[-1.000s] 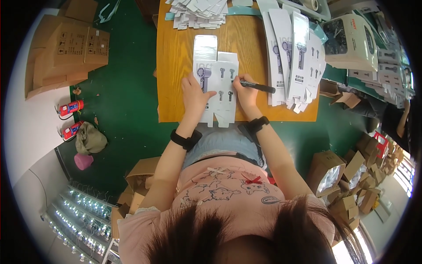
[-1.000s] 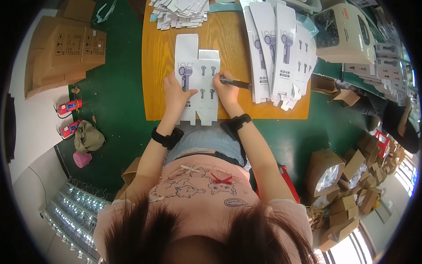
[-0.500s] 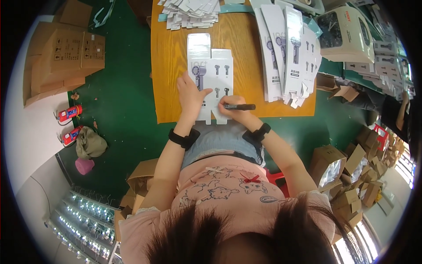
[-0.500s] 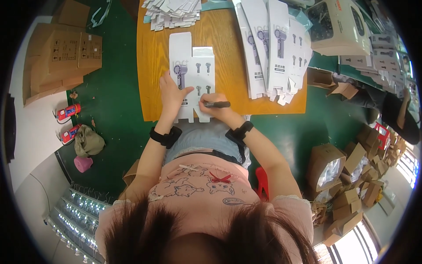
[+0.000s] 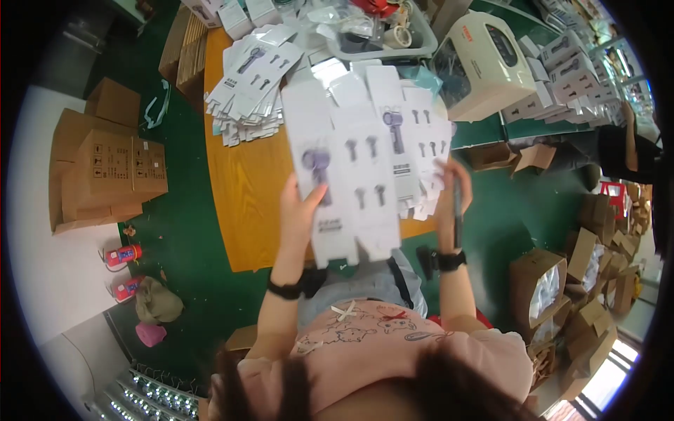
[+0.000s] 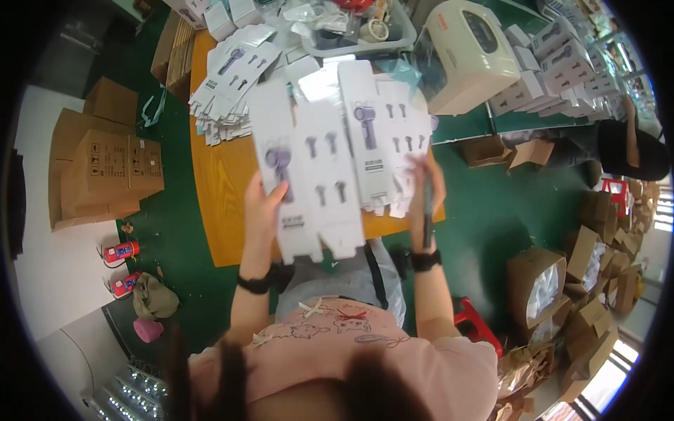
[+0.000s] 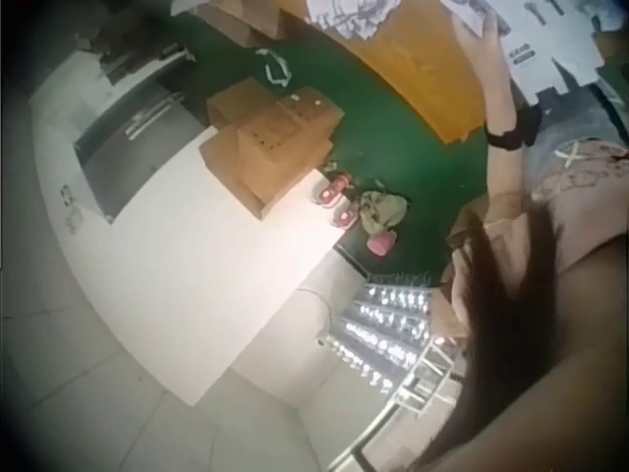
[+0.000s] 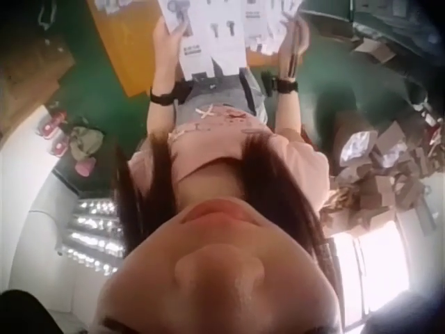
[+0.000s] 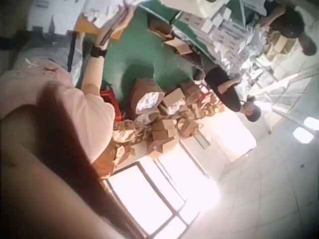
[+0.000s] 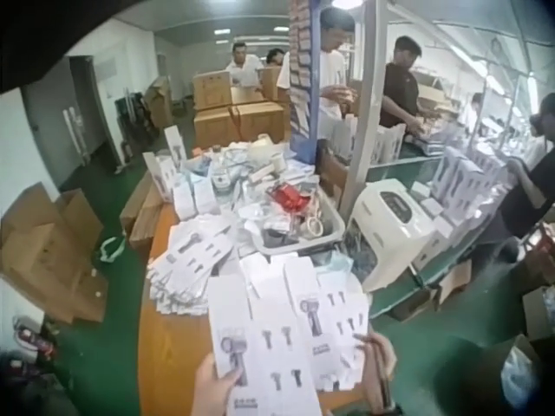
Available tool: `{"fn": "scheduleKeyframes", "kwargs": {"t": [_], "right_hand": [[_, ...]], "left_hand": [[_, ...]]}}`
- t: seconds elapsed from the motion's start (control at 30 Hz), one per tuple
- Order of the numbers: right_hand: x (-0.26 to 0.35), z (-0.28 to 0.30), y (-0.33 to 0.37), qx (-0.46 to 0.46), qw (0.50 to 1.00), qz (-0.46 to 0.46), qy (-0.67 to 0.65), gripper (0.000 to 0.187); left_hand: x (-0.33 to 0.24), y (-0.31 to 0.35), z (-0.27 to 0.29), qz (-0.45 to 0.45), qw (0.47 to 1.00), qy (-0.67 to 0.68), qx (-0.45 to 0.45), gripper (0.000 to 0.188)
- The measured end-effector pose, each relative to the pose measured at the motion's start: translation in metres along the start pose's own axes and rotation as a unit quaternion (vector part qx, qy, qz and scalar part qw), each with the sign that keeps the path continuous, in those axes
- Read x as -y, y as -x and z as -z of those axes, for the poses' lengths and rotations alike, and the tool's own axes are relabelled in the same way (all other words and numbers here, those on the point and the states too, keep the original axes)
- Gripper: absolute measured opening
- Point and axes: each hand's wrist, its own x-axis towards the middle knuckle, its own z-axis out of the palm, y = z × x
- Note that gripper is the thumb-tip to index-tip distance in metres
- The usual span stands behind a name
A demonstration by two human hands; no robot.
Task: The person marks a stack of flat cardboard boxes with a marker, carries them to a table, and then retrieves more boxes from a large paper bag on the floor to continue marking them.
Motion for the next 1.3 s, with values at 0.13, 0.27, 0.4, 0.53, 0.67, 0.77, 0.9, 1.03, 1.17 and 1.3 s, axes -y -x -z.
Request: {"fn": "scheduleKeyframes", "kwargs": {"t": [0.13, 0.27, 0.4, 0.53, 0.67, 0.77, 0.9, 1.03, 1.17, 1.3], "right_hand": [[-0.017, 0.035, -0.062, 0.027, 0.991, -0.127, 0.008, 0.032], [-0.079, 0.04, -0.082, 0.143, 0.971, -0.152, 0.113, 0.044], [-0.048, 0.006, -0.083, 0.095, 0.958, -0.199, 0.182, 0.053], [-0.065, 0.022, -0.089, -0.036, 0.951, -0.298, -0.082, 0.06], [-0.051, 0.022, -0.079, -0.012, 0.938, -0.31, -0.155, 0.058], [-0.001, 0.019, -0.074, 0.113, 0.942, -0.306, -0.079, 0.053], [-0.006, 0.02, -0.052, 0.15, 0.972, -0.161, 0.081, 0.048], [0.007, 0.008, -0.049, 0.07, 0.989, -0.122, -0.041, 0.051], [0.009, 0.017, -0.051, 0.112, 0.956, -0.122, -0.241, 0.062], [0.015, 0.016, -0.064, 0.18, 0.941, -0.101, -0.268, 0.079]], "left_hand": [[0.03, -0.039, -0.072, -0.121, 0.962, -0.224, -0.104, 0.045], [0.061, -0.073, -0.103, -0.15, 0.819, -0.494, -0.25, 0.056], [0.071, -0.075, -0.088, 0.017, 0.972, -0.141, -0.185, 0.061], [0.057, -0.076, -0.082, 0.107, 0.991, -0.01, -0.077, 0.06], [0.064, -0.061, -0.074, 0.12, 0.99, 0.061, -0.044, 0.06], [0.069, -0.048, -0.072, 0.112, 0.99, 0.07, -0.049, 0.061], [0.058, -0.033, -0.075, 0.055, 0.997, 0.035, -0.037, 0.064], [0.015, -0.009, -0.083, -0.023, 0.992, 0.088, -0.092, 0.064], [-0.016, 0.004, -0.083, -0.128, 0.988, -0.008, -0.083, 0.063], [0.002, -0.002, -0.06, -0.154, 0.981, -0.096, 0.07, 0.056]]}}
